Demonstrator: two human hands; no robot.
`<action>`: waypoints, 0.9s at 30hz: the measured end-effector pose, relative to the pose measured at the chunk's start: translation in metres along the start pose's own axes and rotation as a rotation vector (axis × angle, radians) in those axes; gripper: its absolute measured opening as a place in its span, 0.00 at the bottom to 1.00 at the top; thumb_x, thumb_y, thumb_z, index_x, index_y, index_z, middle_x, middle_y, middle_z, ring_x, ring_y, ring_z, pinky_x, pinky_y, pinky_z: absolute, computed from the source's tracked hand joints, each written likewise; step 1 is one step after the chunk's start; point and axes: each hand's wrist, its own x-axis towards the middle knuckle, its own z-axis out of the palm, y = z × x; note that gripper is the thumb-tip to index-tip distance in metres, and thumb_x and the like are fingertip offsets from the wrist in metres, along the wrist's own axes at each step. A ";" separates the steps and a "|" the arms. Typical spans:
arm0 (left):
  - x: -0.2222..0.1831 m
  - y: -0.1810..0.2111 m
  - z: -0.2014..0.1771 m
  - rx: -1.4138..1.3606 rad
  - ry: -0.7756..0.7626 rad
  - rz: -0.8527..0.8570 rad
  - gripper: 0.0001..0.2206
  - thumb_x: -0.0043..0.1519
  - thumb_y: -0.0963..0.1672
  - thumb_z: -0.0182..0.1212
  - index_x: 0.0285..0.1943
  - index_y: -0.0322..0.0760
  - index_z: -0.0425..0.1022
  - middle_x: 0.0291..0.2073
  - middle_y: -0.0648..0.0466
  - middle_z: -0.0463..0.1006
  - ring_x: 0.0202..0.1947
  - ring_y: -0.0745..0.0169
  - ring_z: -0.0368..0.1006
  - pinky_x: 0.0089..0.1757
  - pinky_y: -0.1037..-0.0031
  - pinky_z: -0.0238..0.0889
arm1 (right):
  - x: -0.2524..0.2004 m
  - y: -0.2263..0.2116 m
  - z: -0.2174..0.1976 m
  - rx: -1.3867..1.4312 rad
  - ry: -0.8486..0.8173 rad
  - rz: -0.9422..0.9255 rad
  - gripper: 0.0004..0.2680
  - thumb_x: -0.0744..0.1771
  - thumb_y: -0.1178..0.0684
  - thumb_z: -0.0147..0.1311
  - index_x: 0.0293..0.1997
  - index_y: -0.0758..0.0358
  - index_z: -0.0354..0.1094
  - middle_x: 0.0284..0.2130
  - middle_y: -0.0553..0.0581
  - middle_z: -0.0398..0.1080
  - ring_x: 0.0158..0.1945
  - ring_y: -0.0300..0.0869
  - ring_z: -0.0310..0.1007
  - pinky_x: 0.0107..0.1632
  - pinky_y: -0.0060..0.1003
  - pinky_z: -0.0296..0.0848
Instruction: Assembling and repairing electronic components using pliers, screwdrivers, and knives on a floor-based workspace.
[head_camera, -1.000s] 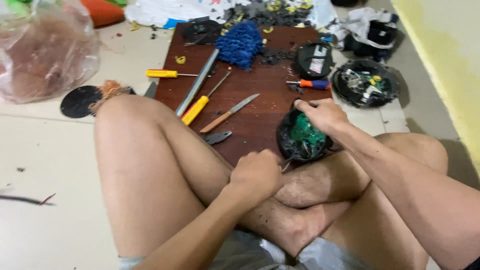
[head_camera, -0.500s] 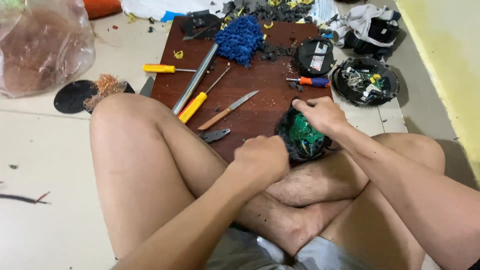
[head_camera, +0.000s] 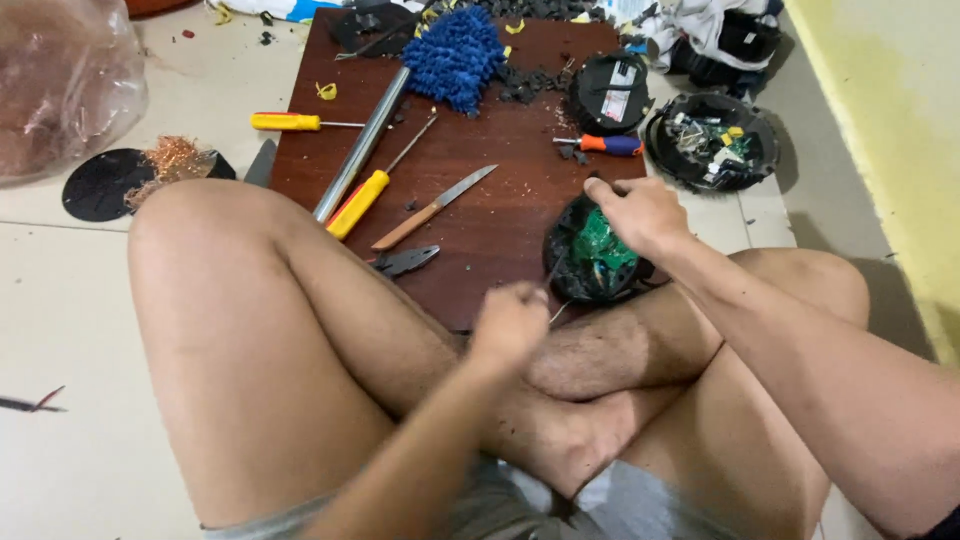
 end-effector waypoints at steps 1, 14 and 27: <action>-0.001 0.013 -0.024 0.218 -0.056 0.078 0.18 0.66 0.48 0.50 0.56 0.44 0.84 0.54 0.43 0.84 0.63 0.39 0.74 0.61 0.49 0.67 | -0.001 -0.002 0.001 -0.016 -0.001 -0.005 0.27 0.65 0.23 0.47 0.64 0.48 0.73 0.62 0.63 0.72 0.70 0.58 0.65 0.71 0.54 0.63; -0.045 0.141 -0.041 1.167 -0.224 0.182 0.15 0.58 0.44 0.57 0.50 0.44 0.86 0.45 0.50 0.86 0.52 0.42 0.82 0.51 0.42 0.73 | 0.002 0.003 0.007 -0.050 -0.029 -0.032 0.20 0.67 0.25 0.44 0.49 0.41 0.81 0.53 0.64 0.77 0.65 0.63 0.69 0.67 0.54 0.65; -0.038 0.036 -0.046 0.560 -0.214 0.081 0.19 0.64 0.47 0.50 0.62 0.48 0.81 0.57 0.45 0.83 0.63 0.39 0.75 0.60 0.50 0.69 | -0.006 -0.006 -0.006 -0.019 -0.039 -0.008 0.21 0.66 0.25 0.45 0.56 0.36 0.78 0.60 0.65 0.73 0.68 0.63 0.66 0.69 0.52 0.63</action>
